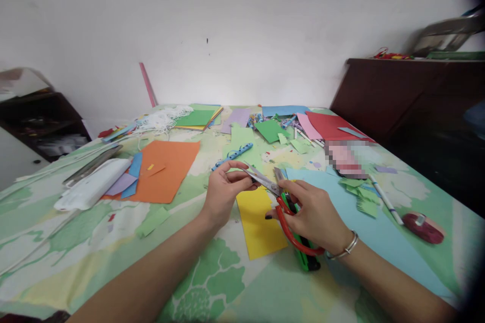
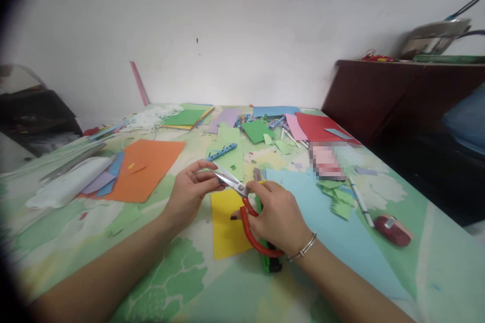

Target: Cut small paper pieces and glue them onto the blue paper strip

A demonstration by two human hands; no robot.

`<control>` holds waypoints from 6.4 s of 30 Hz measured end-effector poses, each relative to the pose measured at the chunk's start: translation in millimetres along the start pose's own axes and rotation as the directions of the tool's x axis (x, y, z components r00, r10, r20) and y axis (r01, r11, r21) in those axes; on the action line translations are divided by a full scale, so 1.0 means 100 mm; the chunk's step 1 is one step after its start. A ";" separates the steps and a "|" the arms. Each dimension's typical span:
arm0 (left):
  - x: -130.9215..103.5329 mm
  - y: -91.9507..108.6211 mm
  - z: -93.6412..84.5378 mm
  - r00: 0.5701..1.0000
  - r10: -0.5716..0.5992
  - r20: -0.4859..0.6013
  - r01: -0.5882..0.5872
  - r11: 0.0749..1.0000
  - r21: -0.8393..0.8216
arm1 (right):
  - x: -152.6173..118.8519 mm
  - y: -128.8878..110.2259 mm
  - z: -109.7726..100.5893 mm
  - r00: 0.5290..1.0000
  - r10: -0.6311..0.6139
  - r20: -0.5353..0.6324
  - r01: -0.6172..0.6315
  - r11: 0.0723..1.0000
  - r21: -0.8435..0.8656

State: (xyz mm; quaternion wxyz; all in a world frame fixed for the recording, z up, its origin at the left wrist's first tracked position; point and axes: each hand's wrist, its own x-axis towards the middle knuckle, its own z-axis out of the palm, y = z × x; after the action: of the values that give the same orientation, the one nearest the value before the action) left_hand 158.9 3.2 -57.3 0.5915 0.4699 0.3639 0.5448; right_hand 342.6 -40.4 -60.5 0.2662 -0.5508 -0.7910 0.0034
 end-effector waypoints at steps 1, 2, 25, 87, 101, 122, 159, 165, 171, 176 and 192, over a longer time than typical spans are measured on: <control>0.00 0.00 0.00 1.000 0.002 -0.003 -0.002 1.000 0.011 | 0.00 0.00 0.00 1.000 0.002 0.005 -0.002 1.000 -0.001; 0.01 0.01 0.00 1.000 0.004 -0.005 -0.004 1.000 0.023 | 0.00 0.00 0.00 1.000 0.003 0.010 -0.003 1.000 -0.003; 0.06 0.11 -0.03 0.998 0.036 0.054 -0.045 0.982 0.184 | 0.01 0.01 -0.02 0.998 -0.039 0.056 0.041 0.999 -0.028; -0.06 0.02 0.05 0.989 -0.099 0.111 0.122 0.967 -0.222 | -0.03 -0.07 0.00 0.999 0.006 -0.043 -0.004 0.999 0.047; -0.05 -0.04 0.05 0.983 -0.132 0.131 0.165 0.942 -0.294 | -0.04 -0.08 0.05 0.998 0.019 -0.068 -0.019 1.000 -0.009; -0.03 -0.05 0.04 0.990 -0.089 0.107 0.112 0.964 -0.240 | -0.05 -0.06 0.06 0.998 0.007 -0.056 -0.005 1.000 0.031; -0.01 -0.01 0.01 0.995 -0.092 0.037 0.096 0.987 -0.125 | 0.03 0.00 -0.01 0.995 0.088 -0.039 -0.082 0.988 0.132; 0.00 -0.02 0.03 0.996 -0.084 0.028 0.087 0.984 -0.152 | 0.02 -0.01 0.01 0.999 0.046 -0.018 -0.044 0.993 0.110; -0.01 -0.01 0.06 0.998 -0.045 0.039 0.052 0.981 -0.186 | 0.00 -0.03 0.04 0.998 0.044 0.032 -0.048 0.993 0.109; -0.04 -0.01 0.07 0.997 -0.039 0.062 0.050 0.983 -0.175 | -0.02 -0.05 0.05 0.999 0.040 0.009 -0.041 0.992 0.122; -0.06 -0.01 0.07 0.994 -0.054 0.099 0.070 0.984 -0.166 | -0.03 -0.05 0.07 1.000 0.026 -0.011 -0.024 0.993 0.113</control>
State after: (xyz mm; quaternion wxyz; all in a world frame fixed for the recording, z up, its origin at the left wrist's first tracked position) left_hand 165.1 -3.7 -56.5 0.6624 0.4319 0.3024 0.5322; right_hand 336.1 -43.3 -66.2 0.3020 -0.5447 -0.7809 0.0480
